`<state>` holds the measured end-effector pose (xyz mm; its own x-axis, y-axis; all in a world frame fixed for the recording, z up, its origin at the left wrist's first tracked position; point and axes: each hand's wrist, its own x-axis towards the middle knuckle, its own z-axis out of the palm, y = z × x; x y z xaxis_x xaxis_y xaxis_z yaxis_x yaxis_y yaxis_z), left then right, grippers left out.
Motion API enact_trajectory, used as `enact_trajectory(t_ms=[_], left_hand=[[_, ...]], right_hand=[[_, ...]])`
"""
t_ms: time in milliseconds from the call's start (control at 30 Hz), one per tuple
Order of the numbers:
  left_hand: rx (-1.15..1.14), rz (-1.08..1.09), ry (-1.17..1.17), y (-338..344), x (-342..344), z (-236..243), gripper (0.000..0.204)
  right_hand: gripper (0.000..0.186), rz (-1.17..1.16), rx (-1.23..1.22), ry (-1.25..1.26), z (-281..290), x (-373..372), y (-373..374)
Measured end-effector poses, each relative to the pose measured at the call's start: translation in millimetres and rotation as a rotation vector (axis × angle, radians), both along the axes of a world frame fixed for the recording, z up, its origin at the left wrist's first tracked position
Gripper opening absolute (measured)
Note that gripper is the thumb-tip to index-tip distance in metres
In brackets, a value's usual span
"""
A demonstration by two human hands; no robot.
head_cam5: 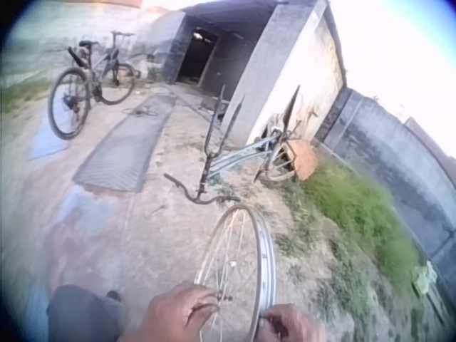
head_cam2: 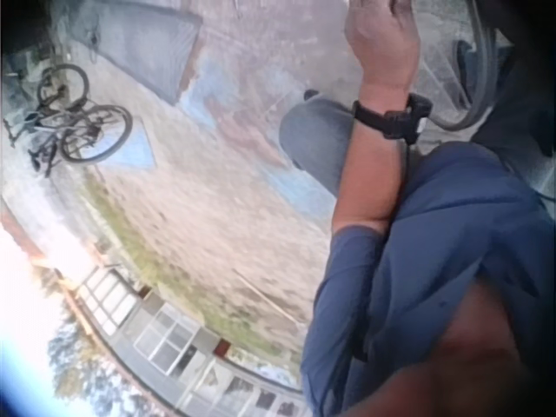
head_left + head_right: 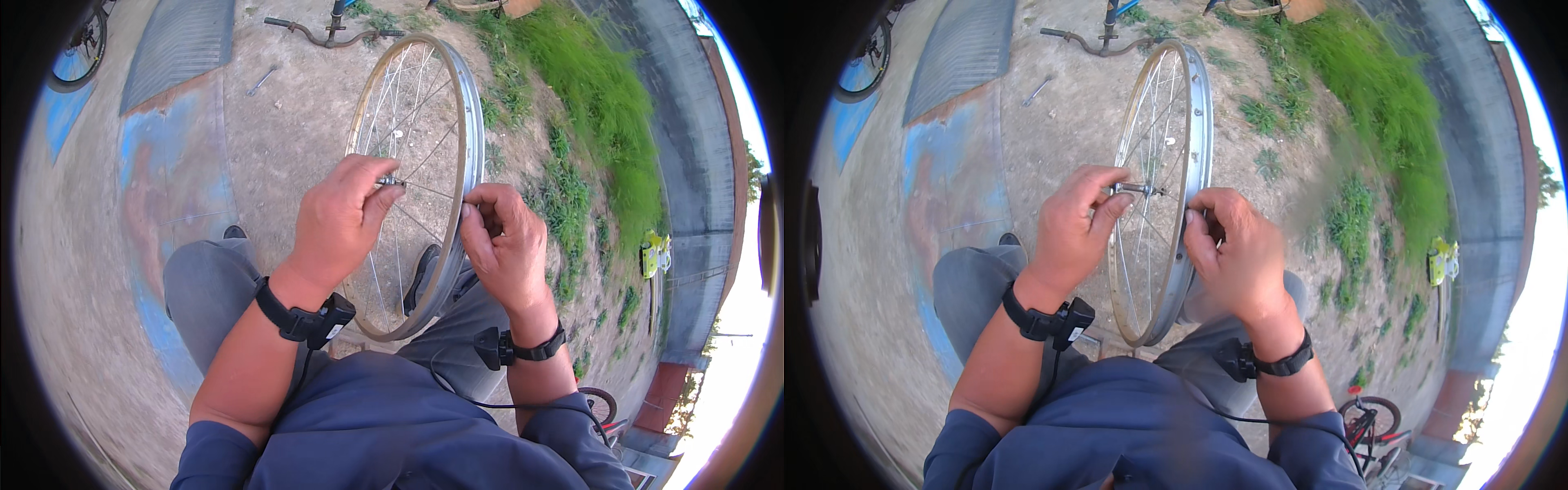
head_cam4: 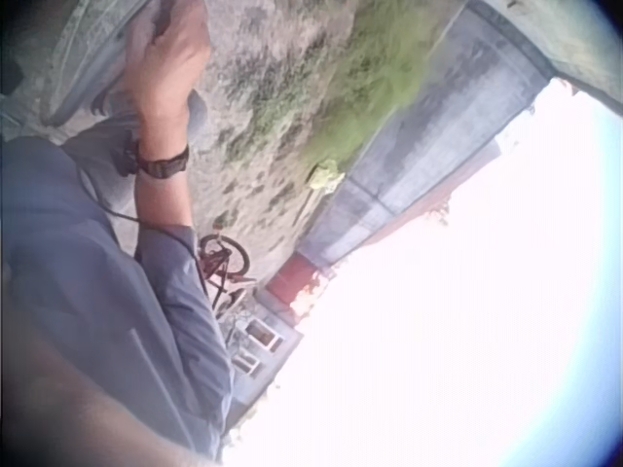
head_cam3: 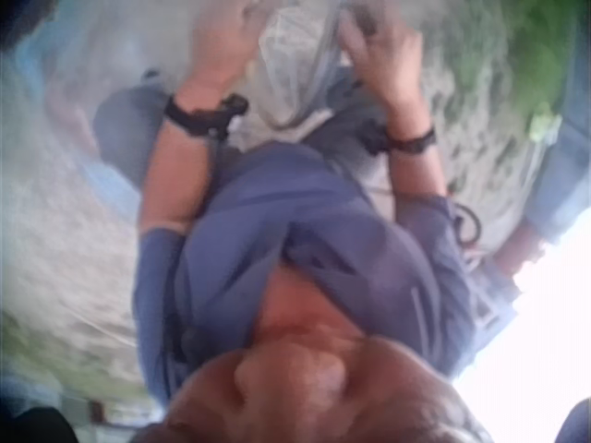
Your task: The person laces a bicycle wheel by inserting spokes through the rim and hub, threading them through existing spokes, and securing them with nipples. The person works methodically around the wheel, adjusting spoke placement and tension.
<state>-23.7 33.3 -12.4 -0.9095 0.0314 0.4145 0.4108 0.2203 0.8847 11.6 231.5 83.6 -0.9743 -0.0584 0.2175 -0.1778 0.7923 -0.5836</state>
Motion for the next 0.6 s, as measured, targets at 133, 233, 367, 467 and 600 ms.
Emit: enact_trajectory(t_ms=[133, 233, 367, 467, 600], left_hand=[[0.202, 0.023, -0.187, -10, -2, 2, 0.020], [0.301, -0.184, -0.435, -10, 14, 3, 0.018], [0.164, -0.378, -0.310, 3, 44, 5, 0.034], [0.133, -0.450, -0.200, 11, 52, 6, 0.045], [0.135, -0.463, -0.249, 13, 53, 8, 0.049]], right_hand=[[0.013, 0.047, 0.015, 0.096, -2, -18, 4], [0.013, 0.051, 0.022, 0.133, -1, -26, 6], [0.013, 0.041, 0.002, 0.147, -1, -36, 5], [0.012, 0.025, -0.024, 0.126, -1, -40, 4], [0.011, -0.014, -0.026, 0.111, 0, -48, 3]])
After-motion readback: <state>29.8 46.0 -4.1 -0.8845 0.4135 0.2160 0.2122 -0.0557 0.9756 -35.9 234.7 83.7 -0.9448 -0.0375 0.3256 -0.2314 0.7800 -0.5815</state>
